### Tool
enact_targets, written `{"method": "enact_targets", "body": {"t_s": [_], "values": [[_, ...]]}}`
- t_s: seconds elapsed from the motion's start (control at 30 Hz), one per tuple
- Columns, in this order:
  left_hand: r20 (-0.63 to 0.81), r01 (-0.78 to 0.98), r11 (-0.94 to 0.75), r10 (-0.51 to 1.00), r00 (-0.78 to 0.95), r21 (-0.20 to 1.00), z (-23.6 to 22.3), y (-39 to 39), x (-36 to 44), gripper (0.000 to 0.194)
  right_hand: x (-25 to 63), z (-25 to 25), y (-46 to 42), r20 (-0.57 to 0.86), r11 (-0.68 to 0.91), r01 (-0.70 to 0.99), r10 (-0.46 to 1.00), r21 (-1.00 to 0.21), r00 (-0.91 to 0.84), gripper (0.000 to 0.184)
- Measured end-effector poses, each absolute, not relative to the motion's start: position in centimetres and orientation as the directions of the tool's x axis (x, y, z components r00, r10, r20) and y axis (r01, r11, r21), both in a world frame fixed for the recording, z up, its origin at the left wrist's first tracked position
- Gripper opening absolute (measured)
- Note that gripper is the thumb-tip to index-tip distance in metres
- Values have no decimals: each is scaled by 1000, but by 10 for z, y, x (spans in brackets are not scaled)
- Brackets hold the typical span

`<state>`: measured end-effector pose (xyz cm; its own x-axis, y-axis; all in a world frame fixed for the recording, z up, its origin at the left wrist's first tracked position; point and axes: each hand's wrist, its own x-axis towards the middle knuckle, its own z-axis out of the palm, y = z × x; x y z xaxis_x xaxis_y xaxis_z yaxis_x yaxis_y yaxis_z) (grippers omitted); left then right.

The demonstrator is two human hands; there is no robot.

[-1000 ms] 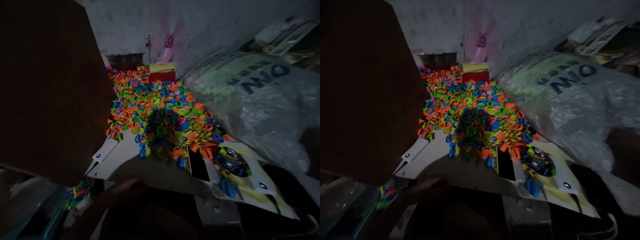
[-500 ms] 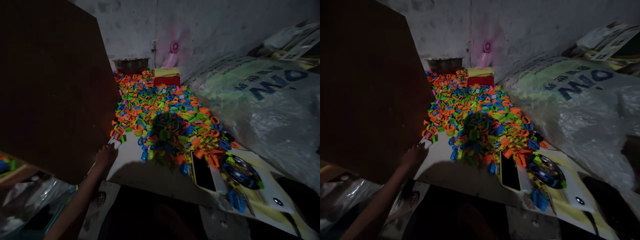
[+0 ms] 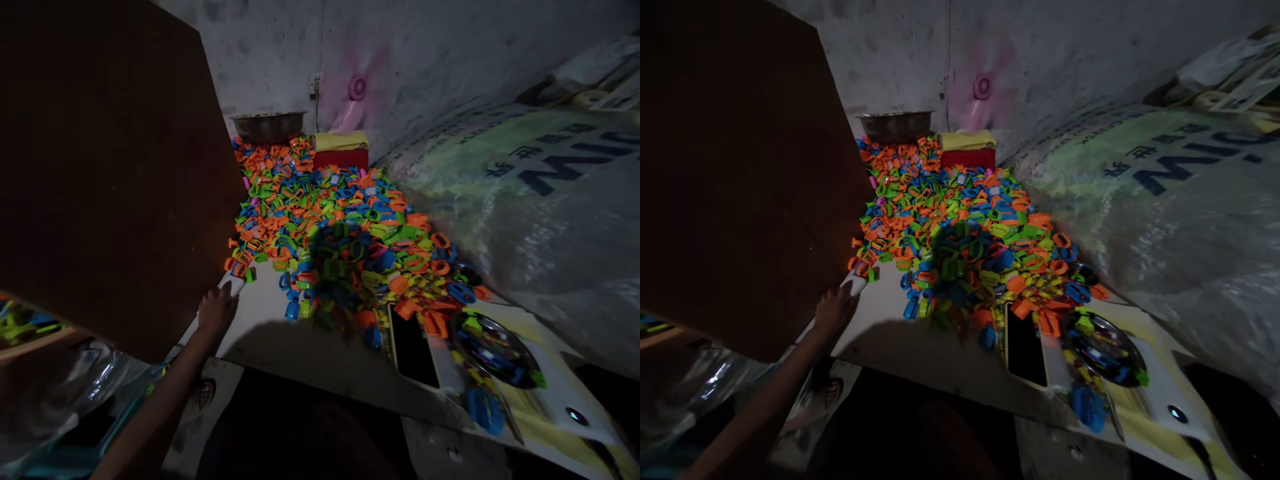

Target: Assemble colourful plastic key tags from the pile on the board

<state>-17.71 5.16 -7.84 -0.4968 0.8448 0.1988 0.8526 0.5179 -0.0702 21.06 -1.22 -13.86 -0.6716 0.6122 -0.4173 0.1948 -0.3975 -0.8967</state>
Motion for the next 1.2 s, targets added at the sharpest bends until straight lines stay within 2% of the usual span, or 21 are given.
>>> {"method": "enact_targets", "body": {"t_s": [0.33, 0.6, 0.87, 1.1, 1.2], "values": [[257, 782, 617, 773, -580, -90, -79, 57, -174, 48, 207, -138, -9, -421, -407, 190, 613, -894, -669, 30], [207, 860, 494, 862, -463, -129, -71, 56, -183, 50, 206, -139, -11, -422, -414, 182, 619, -892, -662, 29], [161, 873, 469, 879, -448, -135, -60, 57, -186, 53, 204, -136, -11, -409, -397, 180, 627, -900, -663, 28], [98, 897, 437, 898, -430, -67, -37, 62, -182, 50, 205, -134, -12, -372, -363, 158, 653, -918, -660, 27], [156, 907, 422, 897, -414, -17, -10, 44, -189, 48, 206, -136, -11, -363, -358, 150, 659, -922, -658, 27]]}}
